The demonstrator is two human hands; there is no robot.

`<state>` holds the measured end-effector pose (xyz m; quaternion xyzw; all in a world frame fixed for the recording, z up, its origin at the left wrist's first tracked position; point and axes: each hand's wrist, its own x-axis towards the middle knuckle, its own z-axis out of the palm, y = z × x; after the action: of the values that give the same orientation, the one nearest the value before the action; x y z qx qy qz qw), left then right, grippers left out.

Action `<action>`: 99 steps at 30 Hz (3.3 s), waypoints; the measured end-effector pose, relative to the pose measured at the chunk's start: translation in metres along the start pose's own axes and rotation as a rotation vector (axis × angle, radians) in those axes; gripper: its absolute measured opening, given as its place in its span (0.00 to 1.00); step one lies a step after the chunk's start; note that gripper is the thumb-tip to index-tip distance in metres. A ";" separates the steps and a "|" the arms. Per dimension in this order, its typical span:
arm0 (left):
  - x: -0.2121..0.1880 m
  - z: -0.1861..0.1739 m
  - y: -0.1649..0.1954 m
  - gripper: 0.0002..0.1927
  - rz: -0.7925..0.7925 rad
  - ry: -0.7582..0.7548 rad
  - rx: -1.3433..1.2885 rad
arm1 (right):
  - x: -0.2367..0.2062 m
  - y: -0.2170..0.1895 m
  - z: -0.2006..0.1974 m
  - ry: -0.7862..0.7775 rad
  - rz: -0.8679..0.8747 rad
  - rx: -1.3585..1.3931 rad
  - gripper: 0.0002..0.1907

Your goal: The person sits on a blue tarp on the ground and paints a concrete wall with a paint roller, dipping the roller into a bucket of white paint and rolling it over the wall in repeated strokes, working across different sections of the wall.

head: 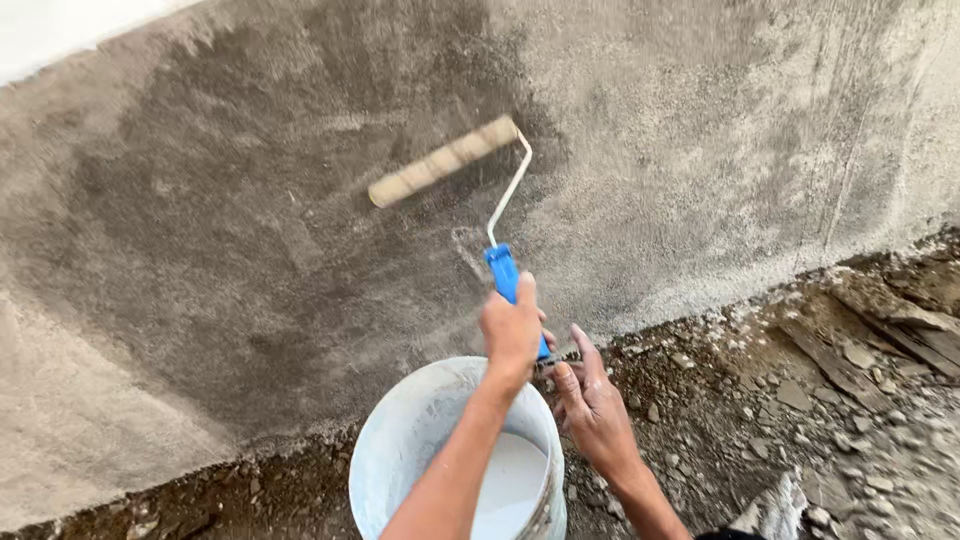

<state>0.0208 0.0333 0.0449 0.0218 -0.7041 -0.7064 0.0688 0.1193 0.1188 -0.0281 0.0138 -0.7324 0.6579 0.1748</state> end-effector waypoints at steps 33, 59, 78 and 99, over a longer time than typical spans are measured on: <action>-0.003 -0.025 -0.050 0.27 -0.138 0.013 0.154 | -0.013 -0.012 -0.028 -0.059 0.090 -0.054 0.29; -0.002 -0.011 -0.037 0.29 -0.013 0.103 0.407 | 0.003 0.034 0.021 -0.269 0.006 0.298 0.32; 0.003 -0.027 -0.043 0.32 -0.011 -0.005 0.316 | -0.005 0.026 0.035 -0.114 -0.142 0.159 0.25; 0.019 -0.031 -0.037 0.34 0.044 0.048 0.482 | 0.011 0.030 0.044 -0.141 -0.165 0.130 0.27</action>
<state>0.0038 0.0005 0.0087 0.0388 -0.8509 -0.5154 0.0938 0.0910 0.0829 -0.0565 0.1316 -0.6952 0.6847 0.1750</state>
